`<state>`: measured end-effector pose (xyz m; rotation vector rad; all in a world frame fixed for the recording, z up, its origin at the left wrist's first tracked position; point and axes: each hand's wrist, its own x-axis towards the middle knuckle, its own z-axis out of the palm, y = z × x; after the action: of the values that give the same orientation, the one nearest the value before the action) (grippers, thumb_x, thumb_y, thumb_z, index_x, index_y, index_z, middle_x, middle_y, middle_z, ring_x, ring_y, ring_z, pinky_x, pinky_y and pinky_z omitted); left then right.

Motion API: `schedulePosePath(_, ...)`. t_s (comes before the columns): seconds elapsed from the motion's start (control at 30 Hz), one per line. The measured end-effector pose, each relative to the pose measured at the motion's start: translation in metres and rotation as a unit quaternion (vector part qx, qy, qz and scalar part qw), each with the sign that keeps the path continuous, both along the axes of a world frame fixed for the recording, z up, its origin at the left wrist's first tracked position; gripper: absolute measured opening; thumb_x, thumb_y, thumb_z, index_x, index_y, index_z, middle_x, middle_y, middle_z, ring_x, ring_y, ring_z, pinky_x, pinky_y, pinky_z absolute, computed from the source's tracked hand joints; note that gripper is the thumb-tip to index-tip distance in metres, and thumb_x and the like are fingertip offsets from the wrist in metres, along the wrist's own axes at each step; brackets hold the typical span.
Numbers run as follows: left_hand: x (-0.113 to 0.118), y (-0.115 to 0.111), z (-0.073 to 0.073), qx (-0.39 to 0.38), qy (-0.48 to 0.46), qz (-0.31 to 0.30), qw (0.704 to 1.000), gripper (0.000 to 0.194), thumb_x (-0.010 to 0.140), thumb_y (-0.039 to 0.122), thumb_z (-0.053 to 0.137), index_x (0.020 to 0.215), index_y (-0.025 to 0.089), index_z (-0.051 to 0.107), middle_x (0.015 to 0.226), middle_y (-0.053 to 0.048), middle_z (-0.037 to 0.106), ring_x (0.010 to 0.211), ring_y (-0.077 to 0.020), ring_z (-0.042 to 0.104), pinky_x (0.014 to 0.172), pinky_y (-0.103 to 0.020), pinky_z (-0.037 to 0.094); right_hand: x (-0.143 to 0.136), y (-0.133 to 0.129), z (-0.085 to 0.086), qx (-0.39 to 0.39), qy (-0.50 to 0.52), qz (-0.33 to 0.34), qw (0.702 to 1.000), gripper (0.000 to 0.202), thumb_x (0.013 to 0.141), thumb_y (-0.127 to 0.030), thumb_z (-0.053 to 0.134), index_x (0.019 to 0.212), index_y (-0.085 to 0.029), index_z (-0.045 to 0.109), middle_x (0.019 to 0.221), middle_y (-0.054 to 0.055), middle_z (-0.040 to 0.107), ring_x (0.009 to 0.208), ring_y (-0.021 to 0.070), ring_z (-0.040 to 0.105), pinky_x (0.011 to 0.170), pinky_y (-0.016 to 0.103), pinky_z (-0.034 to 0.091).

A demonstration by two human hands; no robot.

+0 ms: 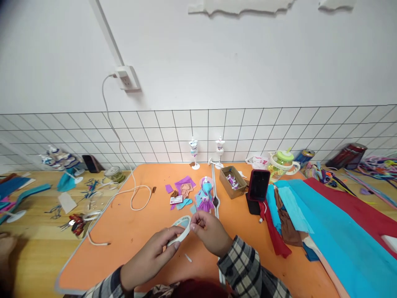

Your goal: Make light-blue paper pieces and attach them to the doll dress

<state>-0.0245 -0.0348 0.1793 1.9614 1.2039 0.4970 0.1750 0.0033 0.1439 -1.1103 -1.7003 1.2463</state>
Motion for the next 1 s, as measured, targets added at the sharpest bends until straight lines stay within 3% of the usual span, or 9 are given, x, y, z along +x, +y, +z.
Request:
schedulePosePath(0.1,0.001,0.002,-0.007,0.000,0.000,0.043,0.999,0.030,0.095,0.039,0.037,0.114,0.024,0.054,0.104,-0.005,0.065,0.095,-0.0200,0.059,0.086,-0.030,0.046,-0.005,-0.008,-0.005,0.056,-0.054,-0.049,0.996,0.008,0.084,-0.023,0.045,0.078,-0.020,0.050,0.074,-0.001,0.055,0.068,0.0138,0.051,0.062,0.026,0.043)
schedulePosePath(0.27,0.001,0.006,-0.010,0.007,-0.005,0.083,0.997,0.030,0.095,0.039,0.034,0.105,0.023,0.057,0.095,-0.005,0.066,0.088,-0.0192,0.061,0.080,-0.028,0.048,-0.008,-0.011,-0.006,0.098,-0.058,-0.114,0.987,0.010,0.087,-0.027,0.045,0.081,-0.020,0.050,0.076,0.000,0.057,0.068,0.0146,0.053,0.061,0.026,0.044)
schedulePosePath(0.37,0.000,0.007,-0.009,0.019,-0.008,0.094,0.995,0.031,0.095,0.040,0.035,0.106,0.023,0.058,0.094,-0.004,0.067,0.086,-0.0199,0.061,0.080,-0.029,0.048,-0.001,-0.007,-0.001,0.104,-0.033,-0.218,0.970,0.017,0.088,-0.028,0.046,0.100,-0.020,0.054,0.089,0.005,0.062,0.065,0.0139,0.055,0.053,0.023,0.043)
schedulePosePath(0.4,0.000,0.007,-0.009,0.021,-0.009,0.094,0.995,0.031,0.095,0.040,0.035,0.108,0.024,0.058,0.094,-0.005,0.067,0.087,-0.0202,0.061,0.081,-0.030,0.048,0.001,-0.006,0.001,0.132,-0.038,-0.224,0.965,0.024,0.089,-0.028,0.045,0.110,-0.020,0.053,0.098,0.007,0.063,0.071,0.0153,0.057,0.055,0.024,0.045)
schedulePosePath(0.47,0.001,0.007,-0.011,0.023,-0.013,0.091,0.996,0.031,0.095,0.040,0.037,0.112,0.024,0.057,0.097,-0.005,0.067,0.090,-0.0208,0.061,0.084,-0.031,0.048,0.003,-0.005,0.003,0.228,-0.087,-0.158,0.957,0.036,0.090,-0.026,0.045,0.126,-0.022,0.049,0.116,0.010,0.061,0.094,0.0199,0.058,0.074,0.031,0.049)
schedulePosePath(0.57,0.002,0.008,-0.015,0.018,-0.019,0.076,0.997,0.033,0.095,0.040,0.038,0.121,0.024,0.052,0.107,-0.005,0.065,0.095,-0.0204,0.060,0.088,-0.032,0.047,0.001,-0.006,0.004,0.329,-0.186,-0.043,0.925,0.037,0.089,-0.027,0.053,0.126,-0.029,0.054,0.122,0.004,0.061,0.112,0.0234,0.050,0.096,0.041,0.038)
schedulePosePath(0.73,0.003,0.008,-0.015,0.030,0.023,0.049,0.998,0.035,0.096,0.037,0.037,0.127,0.024,0.046,0.122,-0.006,0.060,0.105,-0.0208,0.057,0.092,-0.033,0.044,-0.005,-0.011,0.002,0.298,-0.266,-0.066,0.914,0.015,0.089,-0.030,0.055,0.094,-0.031,0.069,0.093,-0.001,0.071,0.092,0.0218,0.054,0.087,0.041,0.033)
schedulePosePath(1.0,0.007,0.005,-0.006,0.072,0.085,-0.009,0.994,0.026,0.097,0.031,0.035,0.117,0.024,0.048,0.109,-0.005,0.063,0.094,-0.0207,0.057,0.085,-0.035,0.046,-0.003,-0.013,0.013,0.225,-0.225,-0.056,0.946,0.007,0.073,-0.022,0.063,0.078,-0.026,0.067,0.093,-0.002,0.067,0.092,0.0192,0.052,0.087,0.037,0.028)
